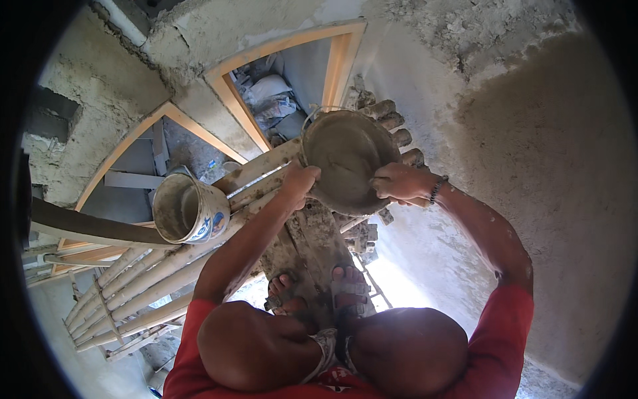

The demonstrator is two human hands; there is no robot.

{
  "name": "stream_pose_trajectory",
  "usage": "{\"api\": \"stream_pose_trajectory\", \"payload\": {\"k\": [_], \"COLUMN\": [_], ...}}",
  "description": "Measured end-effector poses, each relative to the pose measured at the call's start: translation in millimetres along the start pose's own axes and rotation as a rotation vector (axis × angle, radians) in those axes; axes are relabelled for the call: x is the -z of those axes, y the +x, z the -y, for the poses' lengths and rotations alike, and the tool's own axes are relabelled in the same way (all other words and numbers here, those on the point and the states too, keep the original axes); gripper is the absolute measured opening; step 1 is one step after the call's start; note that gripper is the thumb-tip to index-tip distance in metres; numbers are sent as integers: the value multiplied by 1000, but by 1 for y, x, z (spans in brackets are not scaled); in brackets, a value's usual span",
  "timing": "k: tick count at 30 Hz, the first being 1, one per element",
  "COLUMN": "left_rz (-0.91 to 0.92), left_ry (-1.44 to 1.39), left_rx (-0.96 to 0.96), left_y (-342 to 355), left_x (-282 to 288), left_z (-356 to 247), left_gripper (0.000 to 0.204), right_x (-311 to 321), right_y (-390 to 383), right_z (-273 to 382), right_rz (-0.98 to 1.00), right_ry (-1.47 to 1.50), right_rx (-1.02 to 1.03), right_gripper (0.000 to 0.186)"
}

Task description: The person mixes plaster in a bucket with a trowel and applies it to a wall while standing on wooden scaffolding.

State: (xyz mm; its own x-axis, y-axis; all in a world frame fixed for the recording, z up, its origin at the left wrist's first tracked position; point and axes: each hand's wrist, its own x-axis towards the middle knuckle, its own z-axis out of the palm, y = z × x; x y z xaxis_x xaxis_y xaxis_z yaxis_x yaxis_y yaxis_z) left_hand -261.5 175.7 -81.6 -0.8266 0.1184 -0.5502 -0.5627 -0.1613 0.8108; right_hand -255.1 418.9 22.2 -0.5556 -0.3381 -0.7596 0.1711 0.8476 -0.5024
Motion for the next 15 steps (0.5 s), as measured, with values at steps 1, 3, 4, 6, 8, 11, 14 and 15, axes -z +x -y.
{"api": "stream_pose_trajectory", "payload": {"k": [1,3,4,6,8,11,14,15], "left_rz": [6,9,-17,-45,-16,12,-13,-16], "left_ry": [-3,5,9,15,-3,-21,7,14], "left_rx": [18,56,15,-80,6,60,52,40], "left_y": [-5,-16,-14,-8,-5,-2,4,8], "left_x": [-2,-5,-3,-8,-9,-4,3,2], "left_z": [-5,-16,-12,-3,-1,3,9,11], "left_gripper": [48,45,44,42,44,47,50,50], "right_x": [2,2,-2,-19,-45,-39,-34,-35], "right_y": [-9,-29,-31,-34,-27,-32,-36,-33], "right_z": [-5,-7,-13,-29,-46,-13,1,-3], "right_rz": [-19,-52,-162,-367,-577,-470,-514,-539], "right_ry": [12,47,-94,-397,-727,-849,-735,-738], "right_rx": [-24,-59,74,267,354,169,167,191], "right_gripper": [28,36,35,33,31,27,19,17]}}
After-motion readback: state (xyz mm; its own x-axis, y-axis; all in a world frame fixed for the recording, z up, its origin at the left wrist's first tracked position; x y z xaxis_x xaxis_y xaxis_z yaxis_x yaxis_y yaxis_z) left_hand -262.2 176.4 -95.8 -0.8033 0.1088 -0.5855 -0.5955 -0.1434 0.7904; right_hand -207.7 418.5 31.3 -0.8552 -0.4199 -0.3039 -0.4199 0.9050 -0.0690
